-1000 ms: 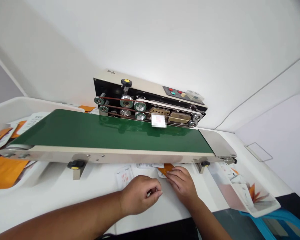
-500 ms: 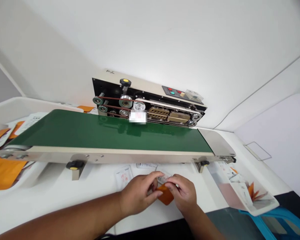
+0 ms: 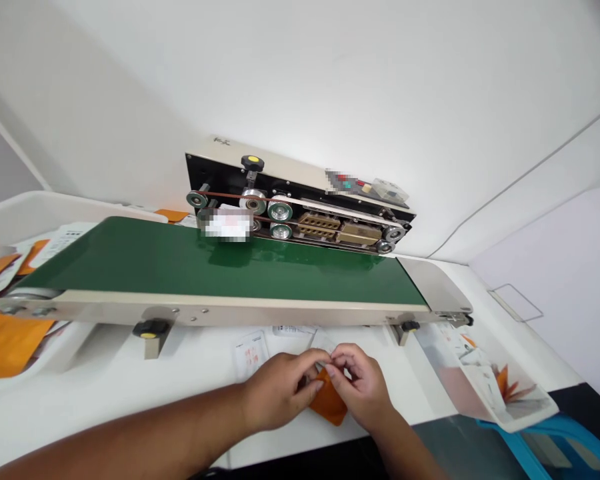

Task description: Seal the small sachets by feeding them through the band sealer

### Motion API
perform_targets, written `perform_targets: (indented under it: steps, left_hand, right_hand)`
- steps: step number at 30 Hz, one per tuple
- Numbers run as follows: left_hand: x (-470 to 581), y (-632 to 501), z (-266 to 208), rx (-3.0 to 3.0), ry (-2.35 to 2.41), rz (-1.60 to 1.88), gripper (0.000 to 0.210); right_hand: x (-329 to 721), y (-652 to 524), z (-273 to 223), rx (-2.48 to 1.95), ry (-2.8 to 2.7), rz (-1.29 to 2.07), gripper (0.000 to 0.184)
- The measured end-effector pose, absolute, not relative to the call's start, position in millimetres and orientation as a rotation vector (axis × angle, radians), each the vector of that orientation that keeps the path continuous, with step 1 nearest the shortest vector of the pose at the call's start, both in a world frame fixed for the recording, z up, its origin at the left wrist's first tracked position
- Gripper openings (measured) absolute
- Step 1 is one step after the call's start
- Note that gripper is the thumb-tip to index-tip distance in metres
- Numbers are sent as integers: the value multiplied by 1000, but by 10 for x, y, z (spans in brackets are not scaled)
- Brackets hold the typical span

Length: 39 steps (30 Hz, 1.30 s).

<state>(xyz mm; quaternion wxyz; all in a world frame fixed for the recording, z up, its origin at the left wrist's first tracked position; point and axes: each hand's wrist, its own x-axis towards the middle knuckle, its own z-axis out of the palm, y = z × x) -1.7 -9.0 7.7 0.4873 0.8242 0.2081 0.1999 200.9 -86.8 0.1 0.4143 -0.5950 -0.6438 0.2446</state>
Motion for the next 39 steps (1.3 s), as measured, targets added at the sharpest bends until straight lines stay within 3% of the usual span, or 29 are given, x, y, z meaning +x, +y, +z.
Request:
perform_targets:
  steps: [6,13,18,22,28,39]
  left_hand:
    - [5,-58,52,1907,529,514,27]
    - [5,-94,25,1860,487,428,15]
    - [6,-86,11,1827,451,496,15]
    - [2,-60,-22,1801,489,540,26]
    - [-17,-66,-18,1804,490,528,28]
    - [-19,-64,-27,1819,487,525,29]
  right_hand:
    - [2132,-894,22,-1533,-1599,853,19]
    - [2167,-899,185,-1531,-1880,869,11]
    - [2322,-892,434,-1501,-2048,867,29]
    - [2785,-720,740,-1586,-1621,759,28]
    - [3644,-174,1235,-1281,-807,352,43]
    - [4143,225,1092,-1371,-492,287,36]
